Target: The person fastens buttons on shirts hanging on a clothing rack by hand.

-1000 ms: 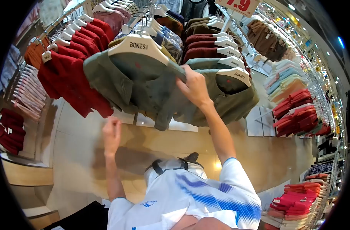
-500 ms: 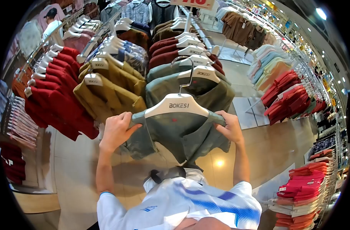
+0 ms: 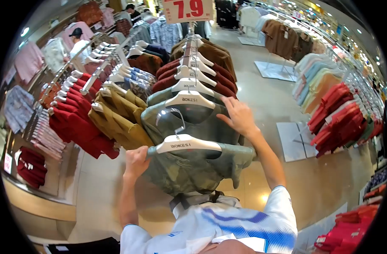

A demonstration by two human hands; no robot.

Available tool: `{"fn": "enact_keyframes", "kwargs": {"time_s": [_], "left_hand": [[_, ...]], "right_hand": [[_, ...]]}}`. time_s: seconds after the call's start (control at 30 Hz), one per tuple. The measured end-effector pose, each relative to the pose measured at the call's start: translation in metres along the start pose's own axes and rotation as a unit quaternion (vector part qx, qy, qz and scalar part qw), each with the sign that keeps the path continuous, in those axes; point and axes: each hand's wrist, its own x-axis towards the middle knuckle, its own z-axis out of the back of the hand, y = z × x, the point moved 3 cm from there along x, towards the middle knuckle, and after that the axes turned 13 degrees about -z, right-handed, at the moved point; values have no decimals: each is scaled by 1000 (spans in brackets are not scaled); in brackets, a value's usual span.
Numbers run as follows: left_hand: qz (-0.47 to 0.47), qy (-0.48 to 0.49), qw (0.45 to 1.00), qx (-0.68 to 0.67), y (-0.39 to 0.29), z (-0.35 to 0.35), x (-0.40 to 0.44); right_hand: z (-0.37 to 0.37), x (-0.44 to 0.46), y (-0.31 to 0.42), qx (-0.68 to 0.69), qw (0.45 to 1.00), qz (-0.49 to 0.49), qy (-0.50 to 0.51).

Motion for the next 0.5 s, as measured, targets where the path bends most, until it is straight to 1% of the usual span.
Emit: {"fn": "enact_keyframes", "kwargs": {"time_s": [0.07, 0.13, 0.17, 0.2, 0.27, 0.33, 0.43, 0.5], "left_hand": [[25, 2, 1000, 4, -11, 3, 4], [35, 7, 999, 12, -16, 1, 6], [40, 4, 999, 21, -18, 2, 9], [37, 11, 999, 25, -18, 3, 12], [32, 21, 999, 31, -17, 2, 18], [47, 5, 998, 34, -11, 1, 26], [42, 8, 998, 36, 2, -3, 39], [34, 17, 999, 32, 13, -9, 44]], "right_hand": [[-13, 8, -3, 25, 999, 22, -19], [-31, 15, -9, 4, 999, 24, 28], [-36, 18, -12, 21, 998, 58, -20], [-39, 22, -14, 27, 997, 64, -22], [-42, 30, -22, 61, 995, 53, -67], [-47, 41, -28, 62, 995, 45, -60], [-51, 50, -32, 40, 996, 56, -53], [-44, 48, -33, 20, 999, 39, -8]]}}
